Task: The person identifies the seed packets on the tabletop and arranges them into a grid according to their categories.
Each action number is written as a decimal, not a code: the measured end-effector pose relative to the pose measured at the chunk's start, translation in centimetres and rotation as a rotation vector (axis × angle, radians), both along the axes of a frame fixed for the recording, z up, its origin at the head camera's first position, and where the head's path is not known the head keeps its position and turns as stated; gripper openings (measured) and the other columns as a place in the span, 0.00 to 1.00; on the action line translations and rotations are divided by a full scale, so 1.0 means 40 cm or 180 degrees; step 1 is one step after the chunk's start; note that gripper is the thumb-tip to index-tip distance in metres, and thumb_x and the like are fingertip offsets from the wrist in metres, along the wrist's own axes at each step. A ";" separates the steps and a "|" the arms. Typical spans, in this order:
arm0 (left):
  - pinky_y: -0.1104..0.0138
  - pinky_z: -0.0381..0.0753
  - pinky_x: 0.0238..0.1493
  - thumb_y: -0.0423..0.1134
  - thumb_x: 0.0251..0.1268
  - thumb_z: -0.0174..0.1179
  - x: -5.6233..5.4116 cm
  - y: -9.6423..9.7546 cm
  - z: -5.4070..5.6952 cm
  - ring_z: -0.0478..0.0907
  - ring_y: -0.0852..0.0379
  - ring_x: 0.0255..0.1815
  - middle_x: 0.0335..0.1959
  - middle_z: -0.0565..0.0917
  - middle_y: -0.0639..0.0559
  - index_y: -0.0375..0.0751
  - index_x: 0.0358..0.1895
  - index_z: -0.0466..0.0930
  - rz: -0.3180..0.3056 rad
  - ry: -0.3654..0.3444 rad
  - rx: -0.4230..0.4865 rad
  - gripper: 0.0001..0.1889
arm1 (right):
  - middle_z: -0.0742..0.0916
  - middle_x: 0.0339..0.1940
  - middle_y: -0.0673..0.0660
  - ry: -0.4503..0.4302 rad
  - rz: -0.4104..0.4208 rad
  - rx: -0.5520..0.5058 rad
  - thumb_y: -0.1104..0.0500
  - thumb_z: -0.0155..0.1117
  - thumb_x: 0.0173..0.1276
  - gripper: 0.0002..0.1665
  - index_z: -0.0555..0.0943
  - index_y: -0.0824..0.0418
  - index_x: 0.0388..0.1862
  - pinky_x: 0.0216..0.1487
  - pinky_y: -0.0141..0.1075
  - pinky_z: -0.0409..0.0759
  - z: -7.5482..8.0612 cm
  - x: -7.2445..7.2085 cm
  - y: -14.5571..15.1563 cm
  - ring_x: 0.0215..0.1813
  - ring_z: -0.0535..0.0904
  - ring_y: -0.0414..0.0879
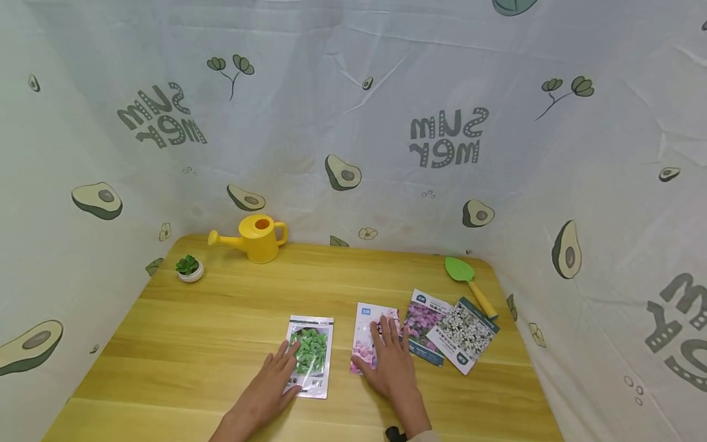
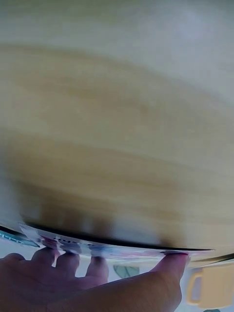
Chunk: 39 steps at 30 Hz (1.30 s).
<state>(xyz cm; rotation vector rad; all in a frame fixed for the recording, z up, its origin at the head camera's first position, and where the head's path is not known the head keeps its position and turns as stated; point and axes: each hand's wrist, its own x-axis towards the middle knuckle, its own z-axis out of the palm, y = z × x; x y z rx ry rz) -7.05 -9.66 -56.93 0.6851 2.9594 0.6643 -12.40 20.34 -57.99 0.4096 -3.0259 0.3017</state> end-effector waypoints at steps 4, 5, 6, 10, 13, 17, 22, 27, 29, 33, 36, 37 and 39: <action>0.34 0.70 0.75 0.43 0.72 0.72 0.001 0.001 -0.001 0.64 0.30 0.82 0.81 0.69 0.36 0.39 0.50 0.72 0.0011 0.0020 0.0001 0.19 | 0.67 0.85 0.70 0.0022 0.0014 -0.0006 0.29 0.67 0.71 0.56 0.70 0.66 0.82 0.84 0.71 0.50 -0.003 0.005 -0.003 0.85 0.60 0.69; 0.34 0.70 0.75 0.43 0.72 0.72 0.001 0.001 -0.001 0.64 0.30 0.82 0.82 0.69 0.36 0.39 0.51 0.73 0.0014 0.0021 -0.0004 0.19 | 0.67 0.85 0.70 0.0026 0.0018 0.0004 0.29 0.67 0.71 0.56 0.70 0.66 0.82 0.84 0.71 0.50 -0.003 0.006 -0.004 0.85 0.60 0.69; 0.34 0.70 0.75 0.43 0.72 0.72 0.001 0.002 -0.001 0.64 0.31 0.82 0.81 0.69 0.36 0.39 0.51 0.73 0.0016 0.0022 -0.0008 0.19 | 0.67 0.85 0.70 0.0021 0.0020 0.0007 0.29 0.67 0.71 0.56 0.70 0.66 0.82 0.84 0.71 0.50 -0.004 0.007 -0.004 0.85 0.60 0.69; 0.34 0.70 0.75 0.43 0.72 0.72 0.000 0.003 -0.001 0.64 0.31 0.83 0.82 0.69 0.36 0.39 0.51 0.72 0.0019 0.0015 -0.0031 0.19 | 0.67 0.85 0.70 -0.0002 0.0040 -0.0008 0.28 0.67 0.70 0.56 0.70 0.66 0.82 0.83 0.71 0.50 -0.001 0.013 -0.009 0.86 0.60 0.69; 0.34 0.70 0.75 0.43 0.71 0.73 0.001 0.003 -0.001 0.64 0.31 0.82 0.81 0.69 0.36 0.39 0.51 0.72 0.0023 0.0018 -0.0025 0.19 | 0.67 0.85 0.70 -0.0021 0.0055 -0.0049 0.29 0.67 0.70 0.56 0.70 0.66 0.82 0.83 0.72 0.51 0.004 0.019 -0.014 0.86 0.60 0.69; 0.34 0.70 0.75 0.43 0.72 0.72 0.001 0.003 -0.002 0.64 0.31 0.83 0.81 0.69 0.36 0.39 0.52 0.73 0.0026 -0.0002 -0.0018 0.19 | 0.67 0.85 0.70 -0.0051 0.0076 -0.0098 0.28 0.67 0.70 0.56 0.70 0.66 0.82 0.83 0.72 0.52 0.008 0.028 -0.020 0.86 0.60 0.69; 0.34 0.69 0.75 0.44 0.72 0.72 0.001 0.003 -0.003 0.63 0.31 0.83 0.82 0.69 0.36 0.38 0.54 0.74 0.0029 -0.0003 -0.0022 0.19 | 0.67 0.85 0.70 -0.0075 0.0095 -0.0058 0.28 0.67 0.70 0.57 0.70 0.66 0.82 0.83 0.71 0.52 0.008 0.036 -0.024 0.86 0.60 0.69; 0.34 0.70 0.75 0.43 0.72 0.72 0.000 0.001 -0.006 0.64 0.31 0.82 0.81 0.69 0.36 0.38 0.54 0.74 0.0027 0.0028 0.0001 0.19 | 0.67 0.85 0.69 -0.0065 0.0110 -0.0015 0.28 0.67 0.70 0.57 0.70 0.66 0.82 0.84 0.70 0.50 0.002 0.045 -0.030 0.86 0.59 0.68; 0.34 0.69 0.76 0.43 0.72 0.72 -0.001 0.001 -0.007 0.63 0.31 0.83 0.82 0.69 0.36 0.38 0.54 0.74 0.0033 0.0011 0.0000 0.19 | 0.66 0.85 0.69 -0.0059 0.0123 -0.0020 0.28 0.67 0.70 0.57 0.70 0.66 0.82 0.84 0.70 0.50 0.000 0.050 -0.032 0.86 0.59 0.68; 0.34 0.68 0.77 0.44 0.73 0.71 -0.002 0.002 -0.012 0.62 0.32 0.84 0.82 0.68 0.37 0.39 0.54 0.73 0.0035 -0.0045 -0.0019 0.19 | 0.67 0.85 0.69 -0.0048 0.0135 -0.0031 0.28 0.67 0.70 0.57 0.70 0.65 0.82 0.83 0.70 0.51 0.000 0.059 -0.036 0.86 0.59 0.68; 0.34 0.68 0.77 0.44 0.73 0.71 -0.001 0.002 -0.013 0.62 0.32 0.84 0.82 0.68 0.37 0.39 0.53 0.73 0.0038 -0.0069 -0.0012 0.19 | 0.67 0.85 0.69 -0.0064 0.0130 -0.0054 0.27 0.67 0.70 0.57 0.70 0.65 0.82 0.83 0.71 0.51 0.001 0.066 -0.040 0.86 0.59 0.68; 0.34 0.68 0.77 0.44 0.73 0.71 -0.001 0.002 -0.013 0.62 0.32 0.84 0.82 0.68 0.37 0.39 0.53 0.73 0.0041 -0.0072 -0.0011 0.19 | 0.67 0.85 0.69 -0.0073 0.0125 -0.0060 0.27 0.66 0.70 0.57 0.70 0.65 0.82 0.83 0.71 0.51 0.002 0.068 -0.042 0.86 0.59 0.68; 0.34 0.68 0.77 0.44 0.73 0.71 0.000 0.002 -0.013 0.62 0.32 0.84 0.82 0.68 0.37 0.39 0.53 0.74 0.0045 -0.0064 -0.0008 0.19 | 0.67 0.86 0.69 -0.0092 0.0116 -0.0067 0.26 0.66 0.70 0.57 0.70 0.65 0.82 0.83 0.71 0.51 0.004 0.071 -0.045 0.86 0.59 0.68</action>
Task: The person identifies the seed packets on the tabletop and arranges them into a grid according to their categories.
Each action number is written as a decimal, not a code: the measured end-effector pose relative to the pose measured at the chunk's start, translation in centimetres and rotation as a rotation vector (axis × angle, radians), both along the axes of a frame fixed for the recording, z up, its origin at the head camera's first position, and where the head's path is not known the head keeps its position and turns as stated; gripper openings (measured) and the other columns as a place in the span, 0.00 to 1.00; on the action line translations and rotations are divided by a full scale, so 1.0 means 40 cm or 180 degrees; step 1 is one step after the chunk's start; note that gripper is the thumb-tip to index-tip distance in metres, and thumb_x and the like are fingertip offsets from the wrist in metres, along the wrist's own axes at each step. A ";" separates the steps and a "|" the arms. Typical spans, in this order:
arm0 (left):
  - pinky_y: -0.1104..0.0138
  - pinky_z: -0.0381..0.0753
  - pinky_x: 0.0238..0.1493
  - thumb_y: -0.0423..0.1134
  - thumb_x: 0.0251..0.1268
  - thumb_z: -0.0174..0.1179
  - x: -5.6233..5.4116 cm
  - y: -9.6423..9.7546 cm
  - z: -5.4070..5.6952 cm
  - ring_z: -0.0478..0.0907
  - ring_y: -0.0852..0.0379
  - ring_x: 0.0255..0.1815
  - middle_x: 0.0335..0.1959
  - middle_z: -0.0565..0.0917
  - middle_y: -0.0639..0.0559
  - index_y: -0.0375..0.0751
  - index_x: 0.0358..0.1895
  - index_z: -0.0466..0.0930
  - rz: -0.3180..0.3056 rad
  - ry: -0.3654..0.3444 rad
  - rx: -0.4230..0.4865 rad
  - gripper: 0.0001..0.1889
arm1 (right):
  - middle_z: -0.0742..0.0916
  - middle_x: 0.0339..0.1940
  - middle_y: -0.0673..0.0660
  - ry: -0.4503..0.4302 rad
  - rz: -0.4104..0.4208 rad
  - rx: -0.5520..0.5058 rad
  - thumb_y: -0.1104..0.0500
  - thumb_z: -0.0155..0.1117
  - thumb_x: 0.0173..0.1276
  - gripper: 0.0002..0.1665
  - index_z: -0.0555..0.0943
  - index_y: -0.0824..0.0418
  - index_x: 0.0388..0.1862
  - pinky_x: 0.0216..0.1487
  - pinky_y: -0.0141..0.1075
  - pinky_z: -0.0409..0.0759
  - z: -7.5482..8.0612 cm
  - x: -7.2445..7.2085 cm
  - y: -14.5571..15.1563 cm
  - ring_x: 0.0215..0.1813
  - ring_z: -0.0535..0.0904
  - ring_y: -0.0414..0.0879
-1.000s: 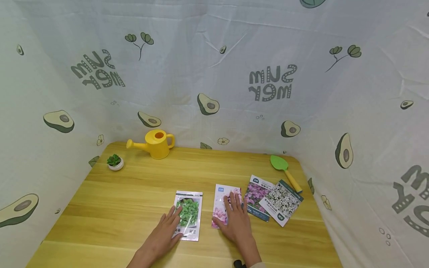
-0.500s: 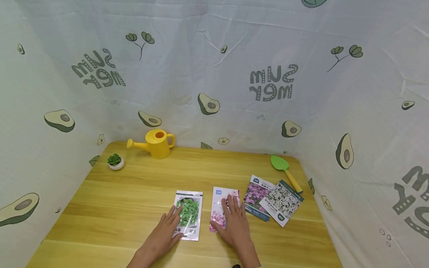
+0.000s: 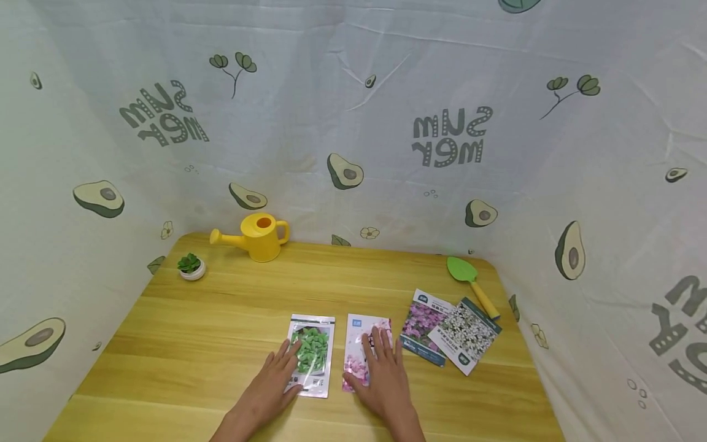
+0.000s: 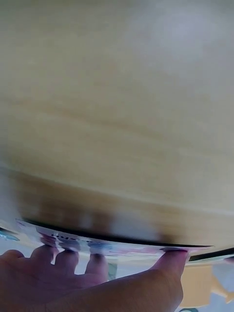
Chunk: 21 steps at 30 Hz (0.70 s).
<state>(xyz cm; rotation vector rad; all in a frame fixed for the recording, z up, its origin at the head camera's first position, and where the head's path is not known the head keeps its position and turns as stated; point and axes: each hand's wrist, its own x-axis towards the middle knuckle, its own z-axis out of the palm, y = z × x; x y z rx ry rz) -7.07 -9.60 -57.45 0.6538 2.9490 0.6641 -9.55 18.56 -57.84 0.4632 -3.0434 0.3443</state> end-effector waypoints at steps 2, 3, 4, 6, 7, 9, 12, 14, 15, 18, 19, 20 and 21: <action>0.34 0.68 0.77 0.44 0.73 0.71 0.001 0.000 0.000 0.62 0.32 0.84 0.82 0.68 0.37 0.39 0.53 0.74 0.0008 0.0006 0.0009 0.19 | 0.67 0.86 0.68 -0.0009 -0.0005 0.0012 0.26 0.66 0.70 0.57 0.70 0.65 0.82 0.83 0.70 0.51 0.001 0.002 -0.002 0.86 0.59 0.68; 0.34 0.68 0.77 0.44 0.73 0.72 0.001 0.000 -0.001 0.62 0.32 0.84 0.82 0.68 0.37 0.39 0.53 0.74 0.0008 0.0014 0.0012 0.19 | 0.67 0.86 0.68 -0.0012 -0.0008 0.0019 0.26 0.66 0.70 0.57 0.70 0.64 0.82 0.84 0.70 0.51 0.002 0.003 -0.003 0.86 0.59 0.67; 0.34 0.68 0.77 0.44 0.73 0.71 0.002 0.000 -0.001 0.62 0.32 0.84 0.82 0.68 0.37 0.39 0.53 0.74 0.0009 0.0019 0.0012 0.19 | 0.67 0.86 0.68 -0.0012 -0.0008 0.0025 0.26 0.66 0.70 0.57 0.70 0.64 0.82 0.84 0.70 0.51 0.002 0.004 -0.004 0.86 0.59 0.67; 0.34 0.68 0.76 0.44 0.73 0.72 0.002 0.000 0.000 0.62 0.32 0.83 0.82 0.69 0.37 0.39 0.53 0.73 0.0005 0.0042 0.0018 0.19 | 0.67 0.86 0.68 -0.0014 -0.0007 0.0040 0.26 0.65 0.70 0.57 0.70 0.64 0.82 0.84 0.70 0.51 0.002 0.006 -0.006 0.86 0.59 0.67; 0.34 0.69 0.76 0.43 0.72 0.72 0.002 0.000 0.001 0.62 0.32 0.83 0.82 0.69 0.37 0.39 0.53 0.73 0.0003 0.0055 0.0019 0.19 | 0.67 0.86 0.68 -0.0015 -0.0006 0.0045 0.26 0.65 0.70 0.57 0.70 0.64 0.83 0.84 0.70 0.51 0.002 0.008 -0.006 0.86 0.59 0.67; 0.34 0.69 0.76 0.43 0.72 0.72 0.002 0.000 0.001 0.63 0.31 0.83 0.82 0.69 0.37 0.39 0.53 0.73 -0.0002 0.0080 0.0024 0.19 | 0.67 0.86 0.67 -0.0016 -0.0004 0.0043 0.26 0.65 0.70 0.57 0.70 0.64 0.83 0.84 0.70 0.52 0.001 0.010 -0.008 0.87 0.59 0.66; 0.34 0.69 0.76 0.43 0.72 0.71 0.001 0.000 0.004 0.63 0.31 0.83 0.82 0.69 0.37 0.38 0.53 0.73 0.0004 0.0078 0.0028 0.19 | 0.66 0.86 0.67 -0.0013 -0.0005 0.0024 0.26 0.65 0.70 0.57 0.70 0.64 0.83 0.84 0.70 0.52 0.000 0.013 -0.010 0.87 0.58 0.66; 0.34 0.68 0.76 0.43 0.73 0.71 0.002 0.000 0.005 0.62 0.32 0.83 0.82 0.68 0.37 0.39 0.53 0.73 0.0014 0.0056 0.0024 0.19 | 0.67 0.86 0.67 0.0003 -0.0008 0.0010 0.27 0.66 0.70 0.57 0.70 0.65 0.82 0.84 0.70 0.52 -0.002 0.015 -0.011 0.87 0.59 0.66; 0.34 0.68 0.76 0.44 0.73 0.71 0.002 0.000 0.004 0.62 0.32 0.83 0.82 0.68 0.37 0.39 0.52 0.73 0.0018 0.0049 0.0023 0.18 | 0.67 0.86 0.68 0.0007 -0.0010 0.0004 0.27 0.66 0.70 0.57 0.70 0.65 0.82 0.83 0.70 0.52 -0.002 0.016 -0.011 0.87 0.59 0.67; 0.35 0.68 0.77 0.44 0.73 0.71 0.003 0.001 0.004 0.62 0.32 0.84 0.82 0.68 0.38 0.39 0.52 0.73 0.0028 0.0035 0.0016 0.18 | 0.67 0.86 0.68 0.0025 -0.0013 0.0009 0.27 0.66 0.71 0.56 0.70 0.64 0.82 0.83 0.71 0.53 -0.002 0.018 -0.013 0.86 0.59 0.67; 0.35 0.68 0.77 0.44 0.73 0.71 0.003 0.002 0.003 0.62 0.32 0.84 0.82 0.68 0.38 0.40 0.52 0.73 0.0030 0.0035 0.0017 0.18 | 0.67 0.86 0.68 0.0032 -0.0015 0.0017 0.27 0.66 0.71 0.56 0.70 0.64 0.82 0.83 0.71 0.53 -0.002 0.019 -0.014 0.86 0.59 0.67; 0.35 0.68 0.77 0.44 0.73 0.71 0.004 0.002 0.003 0.62 0.32 0.84 0.82 0.68 0.38 0.40 0.52 0.73 0.0033 0.0039 0.0017 0.18 | 0.67 0.86 0.68 0.0036 -0.0015 0.0020 0.27 0.66 0.71 0.56 0.70 0.64 0.82 0.83 0.71 0.53 -0.002 0.020 -0.015 0.86 0.59 0.67; 0.35 0.68 0.77 0.44 0.73 0.71 0.004 0.002 0.003 0.62 0.32 0.84 0.82 0.68 0.38 0.40 0.52 0.73 0.0034 0.0041 0.0022 0.18 | 0.67 0.86 0.68 0.0039 -0.0014 0.0026 0.27 0.66 0.70 0.56 0.70 0.64 0.82 0.83 0.71 0.53 -0.002 0.021 -0.015 0.86 0.59 0.67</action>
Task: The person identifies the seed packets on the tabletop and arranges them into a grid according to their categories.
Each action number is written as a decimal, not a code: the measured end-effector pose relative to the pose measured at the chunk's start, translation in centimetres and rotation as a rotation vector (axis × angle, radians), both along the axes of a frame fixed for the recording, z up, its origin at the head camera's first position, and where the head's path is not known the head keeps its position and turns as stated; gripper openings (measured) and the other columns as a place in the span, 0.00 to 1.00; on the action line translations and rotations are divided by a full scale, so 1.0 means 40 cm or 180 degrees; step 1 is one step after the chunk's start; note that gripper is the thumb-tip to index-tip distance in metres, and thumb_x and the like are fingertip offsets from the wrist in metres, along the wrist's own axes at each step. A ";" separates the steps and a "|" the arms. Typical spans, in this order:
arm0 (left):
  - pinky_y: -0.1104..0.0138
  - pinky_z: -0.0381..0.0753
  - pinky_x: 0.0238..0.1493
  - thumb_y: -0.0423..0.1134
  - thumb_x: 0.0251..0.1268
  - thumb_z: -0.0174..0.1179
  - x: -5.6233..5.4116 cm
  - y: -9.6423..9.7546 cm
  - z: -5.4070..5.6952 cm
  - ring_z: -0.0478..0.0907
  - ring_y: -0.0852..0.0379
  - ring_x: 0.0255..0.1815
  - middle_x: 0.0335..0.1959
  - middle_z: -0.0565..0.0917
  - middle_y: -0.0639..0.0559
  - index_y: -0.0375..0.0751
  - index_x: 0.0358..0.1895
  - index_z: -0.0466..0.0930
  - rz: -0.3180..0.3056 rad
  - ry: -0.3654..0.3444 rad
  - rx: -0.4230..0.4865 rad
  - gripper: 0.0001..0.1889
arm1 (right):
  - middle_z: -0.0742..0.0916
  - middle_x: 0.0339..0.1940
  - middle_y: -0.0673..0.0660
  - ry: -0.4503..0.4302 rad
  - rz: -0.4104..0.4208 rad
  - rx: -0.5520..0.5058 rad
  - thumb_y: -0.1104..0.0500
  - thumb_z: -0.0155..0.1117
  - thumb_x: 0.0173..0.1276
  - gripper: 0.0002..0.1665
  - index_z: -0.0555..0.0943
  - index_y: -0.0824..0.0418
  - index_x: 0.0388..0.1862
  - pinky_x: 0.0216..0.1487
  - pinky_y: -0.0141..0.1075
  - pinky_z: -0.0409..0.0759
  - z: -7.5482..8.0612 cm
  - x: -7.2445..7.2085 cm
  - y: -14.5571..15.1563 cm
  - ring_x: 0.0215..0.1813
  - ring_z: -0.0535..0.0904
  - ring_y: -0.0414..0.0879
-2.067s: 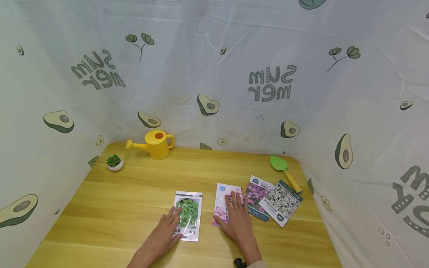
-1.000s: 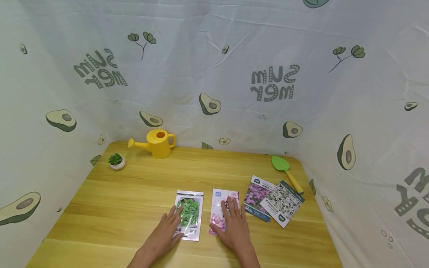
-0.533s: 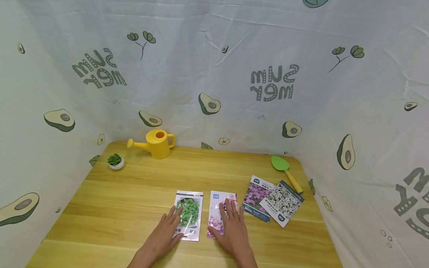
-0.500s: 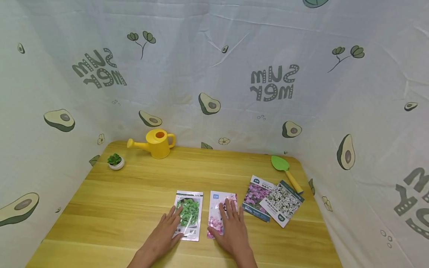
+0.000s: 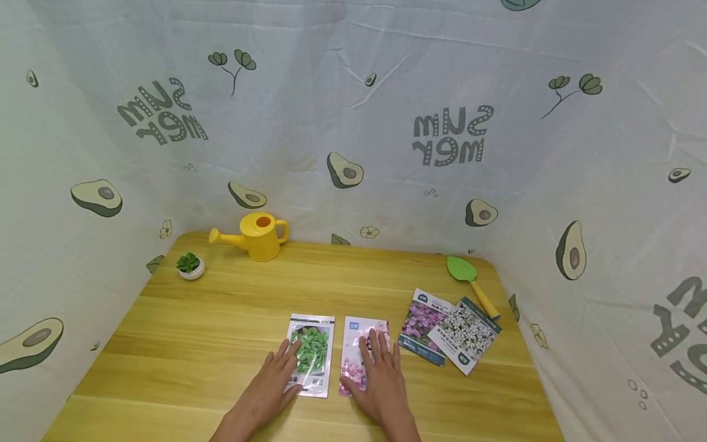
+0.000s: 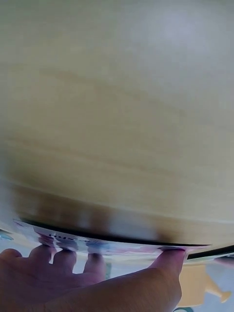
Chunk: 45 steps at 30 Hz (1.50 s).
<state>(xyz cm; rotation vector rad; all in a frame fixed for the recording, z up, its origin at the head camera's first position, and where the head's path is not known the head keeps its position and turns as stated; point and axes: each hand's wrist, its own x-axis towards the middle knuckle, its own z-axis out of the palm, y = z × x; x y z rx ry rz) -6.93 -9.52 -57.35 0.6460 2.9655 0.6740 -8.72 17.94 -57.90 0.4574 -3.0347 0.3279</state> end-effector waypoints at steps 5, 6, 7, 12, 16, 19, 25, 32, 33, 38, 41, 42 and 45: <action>0.35 0.67 0.77 0.44 0.73 0.71 0.000 0.000 0.000 0.62 0.32 0.84 0.82 0.68 0.37 0.40 0.52 0.73 0.0004 0.0014 0.0012 0.18 | 0.66 0.86 0.67 -0.0018 0.0012 -0.0002 0.27 0.66 0.70 0.57 0.70 0.64 0.83 0.83 0.71 0.52 0.001 0.005 -0.003 0.86 0.59 0.67; 0.35 0.67 0.77 0.44 0.73 0.71 0.000 0.000 0.001 0.62 0.32 0.84 0.82 0.68 0.37 0.40 0.52 0.73 0.0005 0.0015 0.0018 0.18 | 0.66 0.86 0.67 -0.0028 0.0013 -0.0006 0.27 0.66 0.70 0.57 0.70 0.64 0.83 0.83 0.71 0.52 0.001 0.006 -0.004 0.86 0.59 0.67; 0.35 0.67 0.77 0.44 0.73 0.71 0.000 0.000 0.001 0.62 0.32 0.84 0.82 0.68 0.37 0.40 0.52 0.73 0.0006 0.0015 0.0022 0.18 | 0.66 0.86 0.67 -0.0037 0.0011 -0.0008 0.27 0.66 0.70 0.57 0.70 0.64 0.83 0.83 0.71 0.52 0.001 0.007 -0.004 0.87 0.59 0.67; 0.34 0.67 0.77 0.44 0.73 0.71 0.001 -0.001 0.004 0.62 0.31 0.84 0.82 0.68 0.37 0.40 0.52 0.73 -0.0009 0.0014 0.0047 0.18 | 0.67 0.86 0.66 -0.0029 -0.0001 -0.0002 0.27 0.66 0.70 0.56 0.70 0.64 0.83 0.83 0.72 0.52 0.004 0.011 -0.007 0.86 0.59 0.66; 0.34 0.67 0.77 0.44 0.73 0.71 0.002 0.000 0.005 0.62 0.31 0.84 0.82 0.68 0.37 0.40 0.52 0.73 -0.0028 0.0027 0.0028 0.18 | 0.67 0.86 0.66 0.0039 0.0003 0.0029 0.28 0.67 0.69 0.56 0.71 0.64 0.82 0.82 0.72 0.52 0.003 0.013 -0.008 0.86 0.60 0.66; 0.34 0.67 0.77 0.44 0.74 0.71 0.003 0.000 0.005 0.62 0.32 0.84 0.82 0.68 0.37 0.40 0.52 0.73 -0.0036 0.0029 0.0014 0.18 | 0.68 0.86 0.66 0.0070 0.0000 0.0045 0.27 0.67 0.69 0.56 0.71 0.64 0.82 0.82 0.73 0.51 0.001 0.014 -0.009 0.86 0.60 0.66; 0.33 0.67 0.76 0.43 0.74 0.71 0.005 0.001 0.008 0.61 0.31 0.84 0.82 0.68 0.37 0.41 0.50 0.72 -0.0040 -0.0022 0.0069 0.16 | 0.68 0.85 0.66 0.0089 -0.0001 0.0020 0.28 0.68 0.69 0.56 0.71 0.65 0.82 0.83 0.72 0.51 -0.001 0.015 -0.008 0.86 0.60 0.66; 0.31 0.66 0.76 0.41 0.74 0.71 0.000 -0.004 0.007 0.61 0.30 0.83 0.83 0.67 0.36 0.41 0.51 0.73 -0.0064 -0.0075 0.0183 0.16 | 0.68 0.85 0.67 0.0047 0.0002 0.0011 0.28 0.68 0.69 0.56 0.72 0.65 0.81 0.83 0.71 0.52 0.005 0.012 -0.010 0.86 0.60 0.66; 0.31 0.66 0.75 0.41 0.74 0.70 -0.001 -0.005 0.006 0.61 0.30 0.83 0.83 0.67 0.35 0.40 0.51 0.73 -0.0064 -0.0091 0.0194 0.16 | 0.68 0.85 0.68 0.0032 0.0002 0.0014 0.28 0.68 0.69 0.56 0.72 0.65 0.81 0.83 0.71 0.52 0.006 0.012 -0.011 0.86 0.60 0.66; 0.30 0.65 0.76 0.42 0.74 0.70 -0.001 -0.004 0.010 0.61 0.31 0.84 0.83 0.66 0.35 0.37 0.56 0.74 -0.0049 -0.0231 0.0229 0.18 | 0.68 0.85 0.68 -0.0020 0.0005 0.0014 0.29 0.68 0.69 0.55 0.72 0.65 0.81 0.83 0.71 0.51 0.010 0.012 -0.015 0.86 0.60 0.66; 0.31 0.63 0.77 0.43 0.75 0.70 0.002 -0.002 0.014 0.59 0.32 0.85 0.85 0.63 0.35 0.33 0.64 0.74 -0.0009 -0.0300 0.0253 0.25 | 0.68 0.85 0.68 -0.0013 0.0014 0.0011 0.29 0.68 0.70 0.54 0.72 0.65 0.81 0.83 0.71 0.52 0.011 0.012 -0.017 0.86 0.60 0.67; 0.31 0.63 0.77 0.43 0.75 0.70 0.002 -0.002 0.014 0.59 0.32 0.85 0.85 0.62 0.35 0.32 0.66 0.73 0.0003 -0.0302 0.0263 0.26 | 0.68 0.85 0.68 -0.0009 0.0014 0.0003 0.30 0.68 0.70 0.54 0.72 0.65 0.81 0.83 0.71 0.52 0.011 0.012 -0.017 0.86 0.60 0.67; 0.31 0.63 0.78 0.43 0.75 0.69 0.003 0.001 0.015 0.58 0.33 0.85 0.86 0.61 0.35 0.30 0.70 0.71 0.0032 -0.0299 0.0290 0.29 | 0.68 0.85 0.67 -0.0003 0.0009 -0.0012 0.30 0.67 0.71 0.54 0.71 0.65 0.82 0.83 0.72 0.52 0.009 0.013 -0.018 0.86 0.59 0.67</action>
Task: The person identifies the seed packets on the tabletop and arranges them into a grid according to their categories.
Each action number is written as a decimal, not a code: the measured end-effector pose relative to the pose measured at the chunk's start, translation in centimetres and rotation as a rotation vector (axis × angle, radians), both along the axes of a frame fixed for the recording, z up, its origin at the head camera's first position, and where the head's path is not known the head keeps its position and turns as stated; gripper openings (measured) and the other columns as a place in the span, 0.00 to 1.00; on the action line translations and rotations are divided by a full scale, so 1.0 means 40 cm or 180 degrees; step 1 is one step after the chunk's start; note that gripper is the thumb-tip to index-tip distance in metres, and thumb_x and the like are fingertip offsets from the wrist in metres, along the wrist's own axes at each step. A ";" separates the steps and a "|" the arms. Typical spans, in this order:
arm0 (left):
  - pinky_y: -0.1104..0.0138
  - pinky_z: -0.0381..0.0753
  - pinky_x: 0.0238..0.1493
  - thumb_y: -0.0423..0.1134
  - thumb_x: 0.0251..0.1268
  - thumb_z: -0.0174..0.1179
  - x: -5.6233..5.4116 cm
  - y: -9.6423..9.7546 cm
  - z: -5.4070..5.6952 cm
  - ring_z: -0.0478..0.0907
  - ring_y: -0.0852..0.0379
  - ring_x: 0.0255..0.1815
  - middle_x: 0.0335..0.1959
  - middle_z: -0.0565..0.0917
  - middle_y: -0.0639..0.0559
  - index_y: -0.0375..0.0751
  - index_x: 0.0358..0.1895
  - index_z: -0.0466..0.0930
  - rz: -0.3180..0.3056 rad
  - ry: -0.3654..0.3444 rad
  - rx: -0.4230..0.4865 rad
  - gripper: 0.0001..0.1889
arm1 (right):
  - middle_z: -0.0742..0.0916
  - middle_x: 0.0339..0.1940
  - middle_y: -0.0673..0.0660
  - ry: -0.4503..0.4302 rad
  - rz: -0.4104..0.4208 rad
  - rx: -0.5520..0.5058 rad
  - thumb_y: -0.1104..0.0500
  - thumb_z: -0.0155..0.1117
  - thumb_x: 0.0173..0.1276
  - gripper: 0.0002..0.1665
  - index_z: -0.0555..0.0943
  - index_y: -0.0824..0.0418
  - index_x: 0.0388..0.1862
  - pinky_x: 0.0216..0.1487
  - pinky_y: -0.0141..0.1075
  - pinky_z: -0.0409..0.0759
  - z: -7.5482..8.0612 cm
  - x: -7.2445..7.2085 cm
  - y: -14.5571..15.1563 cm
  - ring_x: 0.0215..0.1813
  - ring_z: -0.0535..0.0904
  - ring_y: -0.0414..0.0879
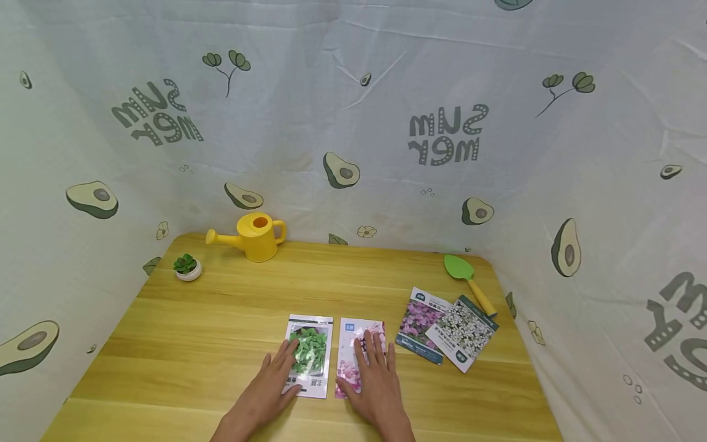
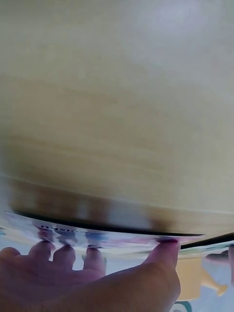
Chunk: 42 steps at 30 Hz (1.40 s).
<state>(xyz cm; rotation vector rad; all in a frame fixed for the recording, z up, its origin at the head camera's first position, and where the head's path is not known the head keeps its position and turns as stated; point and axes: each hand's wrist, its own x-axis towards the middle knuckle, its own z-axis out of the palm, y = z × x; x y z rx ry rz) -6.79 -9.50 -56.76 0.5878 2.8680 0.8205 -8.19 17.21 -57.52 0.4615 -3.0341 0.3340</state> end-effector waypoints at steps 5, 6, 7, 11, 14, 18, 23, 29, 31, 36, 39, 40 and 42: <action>0.30 0.64 0.76 0.43 0.75 0.70 0.000 0.003 -0.002 0.56 0.35 0.86 0.87 0.58 0.37 0.30 0.72 0.72 0.0043 0.0041 0.0039 0.31 | 0.67 0.86 0.67 -0.0036 -0.0013 -0.0067 0.30 0.66 0.72 0.54 0.70 0.65 0.82 0.83 0.72 0.50 -0.001 0.001 -0.002 0.87 0.59 0.67; 0.30 0.65 0.76 0.43 0.74 0.70 0.000 0.004 -0.003 0.56 0.35 0.87 0.87 0.58 0.37 0.30 0.72 0.72 0.0051 0.0050 0.0043 0.31 | 0.67 0.86 0.67 -0.0049 -0.0020 -0.0090 0.31 0.66 0.73 0.53 0.70 0.65 0.82 0.83 0.72 0.50 -0.002 0.001 -0.001 0.87 0.59 0.67; 0.29 0.65 0.76 0.43 0.74 0.71 -0.001 0.004 -0.003 0.55 0.34 0.87 0.88 0.57 0.37 0.30 0.72 0.71 0.0057 0.0057 0.0049 0.32 | 0.67 0.86 0.67 -0.0065 -0.0028 -0.0128 0.31 0.65 0.73 0.52 0.70 0.65 0.83 0.83 0.72 0.50 -0.002 0.001 -0.001 0.87 0.59 0.67; 0.28 0.65 0.75 0.44 0.75 0.70 -0.003 0.007 -0.002 0.53 0.34 0.87 0.88 0.56 0.37 0.30 0.75 0.70 0.0040 0.0055 0.0040 0.34 | 0.65 0.87 0.67 -0.0130 -0.0103 -0.0260 0.35 0.62 0.78 0.49 0.68 0.66 0.84 0.84 0.71 0.49 0.001 -0.006 0.007 0.87 0.57 0.67; 0.28 0.63 0.76 0.45 0.74 0.71 -0.008 0.010 0.001 0.53 0.34 0.87 0.88 0.57 0.37 0.32 0.78 0.68 -0.0019 0.0060 0.0043 0.37 | 0.63 0.87 0.68 -0.0144 -0.0171 -0.0343 0.39 0.61 0.81 0.47 0.66 0.68 0.84 0.84 0.70 0.50 0.005 -0.017 0.019 0.87 0.56 0.66; 0.31 0.60 0.79 0.45 0.74 0.71 -0.020 0.019 0.006 0.53 0.34 0.87 0.87 0.58 0.37 0.34 0.82 0.65 -0.0125 0.0139 0.0061 0.40 | 0.63 0.87 0.69 -0.0157 -0.0257 -0.0407 0.42 0.60 0.83 0.46 0.63 0.70 0.85 0.84 0.69 0.50 0.011 -0.036 0.046 0.87 0.56 0.67; 0.34 0.59 0.81 0.47 0.77 0.68 -0.038 0.041 0.023 0.52 0.36 0.88 0.88 0.58 0.39 0.35 0.83 0.64 -0.0258 0.0208 -0.0021 0.39 | 0.60 0.87 0.72 -0.0200 -0.0367 -0.0406 0.45 0.56 0.86 0.44 0.59 0.73 0.86 0.84 0.71 0.47 0.019 -0.051 0.094 0.87 0.53 0.69; 0.36 0.60 0.82 0.51 0.83 0.61 -0.067 0.097 0.046 0.51 0.39 0.89 0.88 0.57 0.42 0.37 0.85 0.62 -0.0681 0.0262 -0.0174 0.37 | 0.58 0.86 0.76 -0.0180 -0.0576 -0.0442 0.46 0.51 0.89 0.44 0.57 0.78 0.84 0.81 0.75 0.46 0.038 -0.039 0.182 0.86 0.51 0.74; 0.36 0.60 0.82 0.52 0.84 0.58 -0.079 0.119 0.055 0.51 0.40 0.89 0.88 0.57 0.42 0.38 0.85 0.62 -0.0843 0.0318 -0.0236 0.36 | 0.56 0.86 0.78 -0.0239 -0.0681 -0.0434 0.44 0.49 0.89 0.45 0.55 0.79 0.84 0.81 0.76 0.45 0.044 -0.032 0.211 0.86 0.50 0.75; 0.40 0.64 0.82 0.56 0.86 0.53 -0.108 0.163 0.075 0.53 0.43 0.89 0.89 0.58 0.47 0.42 0.86 0.62 -0.1197 0.0473 -0.0504 0.35 | 0.49 0.86 0.81 -0.0539 -0.0918 -0.0475 0.39 0.44 0.90 0.51 0.49 0.83 0.83 0.81 0.77 0.40 0.045 -0.027 0.267 0.86 0.43 0.78; 0.43 0.65 0.82 0.57 0.87 0.50 -0.126 0.187 0.085 0.53 0.46 0.89 0.89 0.58 0.49 0.45 0.86 0.61 -0.1423 0.0514 -0.0638 0.35 | 0.46 0.86 0.82 -0.0673 -0.1034 -0.0518 0.38 0.43 0.90 0.53 0.46 0.84 0.83 0.81 0.77 0.37 0.040 -0.027 0.295 0.86 0.39 0.79; 0.44 0.66 0.82 0.58 0.88 0.49 -0.132 0.196 0.089 0.53 0.47 0.89 0.89 0.58 0.50 0.45 0.87 0.61 -0.1490 0.0541 -0.0686 0.35 | 0.45 0.86 0.82 -0.0709 -0.1058 -0.0531 0.38 0.42 0.90 0.53 0.46 0.85 0.83 0.80 0.77 0.36 0.040 -0.027 0.303 0.86 0.38 0.80; 0.46 0.65 0.83 0.59 0.88 0.47 -0.141 0.216 0.096 0.53 0.49 0.89 0.88 0.59 0.51 0.47 0.87 0.61 -0.1597 0.0555 -0.0757 0.34 | 0.44 0.85 0.83 -0.0776 -0.1099 -0.0515 0.38 0.42 0.90 0.54 0.45 0.85 0.82 0.80 0.77 0.34 0.036 -0.026 0.317 0.86 0.36 0.80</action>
